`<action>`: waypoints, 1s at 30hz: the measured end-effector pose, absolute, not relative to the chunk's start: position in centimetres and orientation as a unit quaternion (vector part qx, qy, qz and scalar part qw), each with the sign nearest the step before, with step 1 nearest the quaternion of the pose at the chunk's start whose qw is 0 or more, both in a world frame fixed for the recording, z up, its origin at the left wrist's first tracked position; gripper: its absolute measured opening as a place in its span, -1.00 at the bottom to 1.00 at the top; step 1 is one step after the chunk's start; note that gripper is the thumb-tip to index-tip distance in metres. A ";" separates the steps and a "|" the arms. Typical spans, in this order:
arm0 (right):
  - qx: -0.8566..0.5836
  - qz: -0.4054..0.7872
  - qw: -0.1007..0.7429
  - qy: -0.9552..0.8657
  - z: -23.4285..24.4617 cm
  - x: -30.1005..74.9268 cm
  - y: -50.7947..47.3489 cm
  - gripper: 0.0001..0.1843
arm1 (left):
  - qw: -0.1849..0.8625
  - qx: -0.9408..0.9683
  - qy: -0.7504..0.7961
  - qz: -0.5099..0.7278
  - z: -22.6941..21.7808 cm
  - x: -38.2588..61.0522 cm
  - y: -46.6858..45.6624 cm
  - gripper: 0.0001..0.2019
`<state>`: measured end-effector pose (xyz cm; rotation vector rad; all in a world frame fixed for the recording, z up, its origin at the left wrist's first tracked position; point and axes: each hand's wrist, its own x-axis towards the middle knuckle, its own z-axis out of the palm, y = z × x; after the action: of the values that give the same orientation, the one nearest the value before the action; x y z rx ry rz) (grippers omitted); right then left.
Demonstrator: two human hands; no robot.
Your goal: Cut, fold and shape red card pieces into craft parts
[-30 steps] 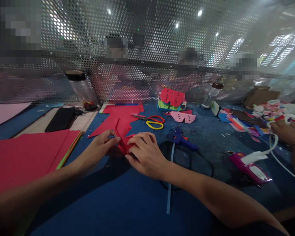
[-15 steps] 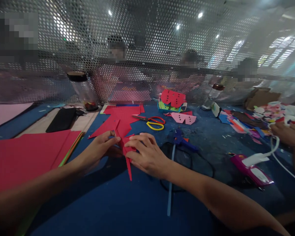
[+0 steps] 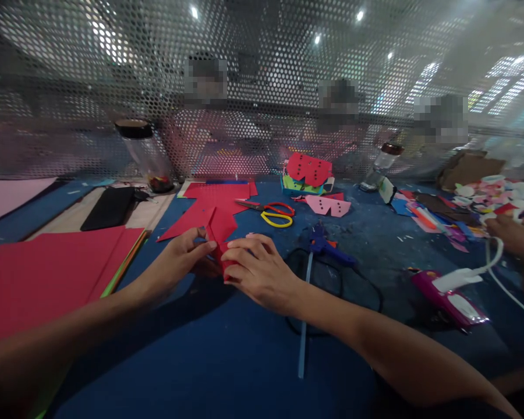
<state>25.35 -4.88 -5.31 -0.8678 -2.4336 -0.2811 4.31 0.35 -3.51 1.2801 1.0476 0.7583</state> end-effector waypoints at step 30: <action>-0.368 -0.058 0.248 -0.895 -5.1 24.7 -5.1 -0.82 | 0.609 0.577 0.439 0.323 -4.3 4.3 0.6 -0.76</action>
<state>24.72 -5.14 -5.14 -1.0021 -2.4384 -0.1592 4.27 0.56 -4.26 1.3325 1.0142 0.7458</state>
